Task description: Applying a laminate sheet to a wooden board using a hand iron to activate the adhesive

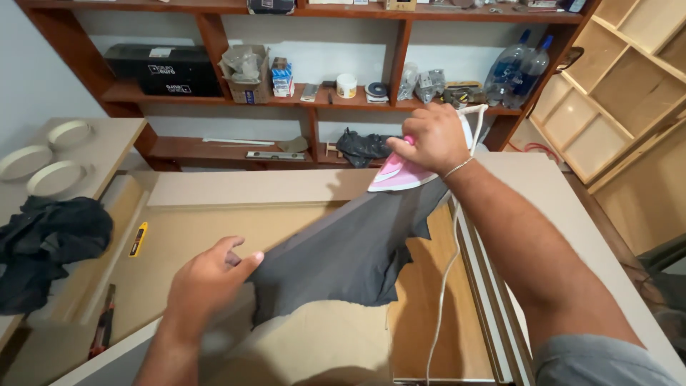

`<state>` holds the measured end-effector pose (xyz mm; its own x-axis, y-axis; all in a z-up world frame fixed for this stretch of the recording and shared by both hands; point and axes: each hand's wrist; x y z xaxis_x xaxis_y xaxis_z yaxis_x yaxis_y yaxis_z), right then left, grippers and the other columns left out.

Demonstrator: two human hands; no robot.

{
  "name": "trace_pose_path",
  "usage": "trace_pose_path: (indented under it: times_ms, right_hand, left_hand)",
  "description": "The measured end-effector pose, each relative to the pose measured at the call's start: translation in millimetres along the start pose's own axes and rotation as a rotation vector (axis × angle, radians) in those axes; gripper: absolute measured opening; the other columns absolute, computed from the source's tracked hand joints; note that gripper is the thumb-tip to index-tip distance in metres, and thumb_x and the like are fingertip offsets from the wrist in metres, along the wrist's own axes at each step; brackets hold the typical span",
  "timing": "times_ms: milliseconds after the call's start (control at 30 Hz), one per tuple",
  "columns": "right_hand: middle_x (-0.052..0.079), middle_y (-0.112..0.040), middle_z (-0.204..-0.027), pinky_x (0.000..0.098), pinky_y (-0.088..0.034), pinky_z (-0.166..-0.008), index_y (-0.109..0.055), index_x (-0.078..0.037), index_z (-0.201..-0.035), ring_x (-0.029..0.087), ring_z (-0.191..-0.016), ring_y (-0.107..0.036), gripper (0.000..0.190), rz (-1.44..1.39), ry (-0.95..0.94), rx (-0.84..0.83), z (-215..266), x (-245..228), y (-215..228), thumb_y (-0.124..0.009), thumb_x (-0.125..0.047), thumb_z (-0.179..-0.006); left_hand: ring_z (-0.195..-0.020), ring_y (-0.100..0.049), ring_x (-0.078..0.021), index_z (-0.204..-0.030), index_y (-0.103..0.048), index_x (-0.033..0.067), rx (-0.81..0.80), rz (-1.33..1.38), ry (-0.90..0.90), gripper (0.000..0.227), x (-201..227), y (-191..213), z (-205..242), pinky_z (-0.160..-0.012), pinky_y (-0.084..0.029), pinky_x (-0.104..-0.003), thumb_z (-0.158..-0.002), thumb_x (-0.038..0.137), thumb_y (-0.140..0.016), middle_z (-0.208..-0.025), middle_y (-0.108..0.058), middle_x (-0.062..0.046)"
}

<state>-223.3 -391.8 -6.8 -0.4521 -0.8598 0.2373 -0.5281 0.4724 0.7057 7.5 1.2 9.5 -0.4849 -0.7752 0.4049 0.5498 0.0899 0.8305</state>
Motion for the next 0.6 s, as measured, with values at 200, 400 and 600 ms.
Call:
trace_pose_path:
  times_ms: [200, 400, 600]
  right_hand:
    - [0.001, -0.061, -0.066, 0.0413, -0.038, -0.065, -0.07, -0.014, -0.068, 0.023, -0.066, -0.054, 0.05, 0.014, 0.006, -0.071, 0.2, 45.9, -5.3, -0.067, -0.056, -0.095]
    - [-0.002, -0.062, -0.067, 0.038, -0.042, -0.075, -0.071, -0.017, -0.074, 0.018, -0.069, -0.053, 0.05, 0.032, -0.057, -0.178, 5.9, 85.6, -7.1, -0.056, -0.057, -0.101]
    - [-0.001, -0.062, -0.07, 0.0419, -0.045, -0.084, -0.074, -0.015, -0.08, 0.019, -0.075, -0.057, 0.05, 0.036, -0.109, -0.199, 16.9, 132.9, -15.2, -0.053, -0.054, -0.104]
  left_hand:
    - [-0.112, -0.071, -0.0134, -0.122, -0.072, 0.0364, -0.06, -0.138, -0.041, 0.051, -5.2, -3.5, -17.2, -0.096, -0.048, -0.031, -0.088, 0.064, -0.046, -0.12, -0.078, 0.011]
    - [-0.101, -0.073, -0.0151, -0.112, -0.077, 0.036, -0.072, -0.164, 0.018, 0.051, -5.4, -5.2, -18.3, -0.086, -0.05, -0.031, -0.089, 0.069, -0.045, -0.108, -0.081, 0.011]
    - [-0.103, -0.074, -0.0103, -0.112, -0.08, 0.0338, -0.089, -0.126, 0.038, 0.055, -10.0, -7.5, -21.2, -0.089, -0.05, -0.028, -0.086, 0.07, -0.047, -0.109, -0.083, 0.012]
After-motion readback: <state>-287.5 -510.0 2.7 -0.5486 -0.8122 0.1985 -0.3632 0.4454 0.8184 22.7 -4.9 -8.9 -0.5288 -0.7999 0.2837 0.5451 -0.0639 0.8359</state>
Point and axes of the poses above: each hand's wrist, its own z-axis away from the middle knuckle, its own y-axis out of the back of the hand, x = y × z
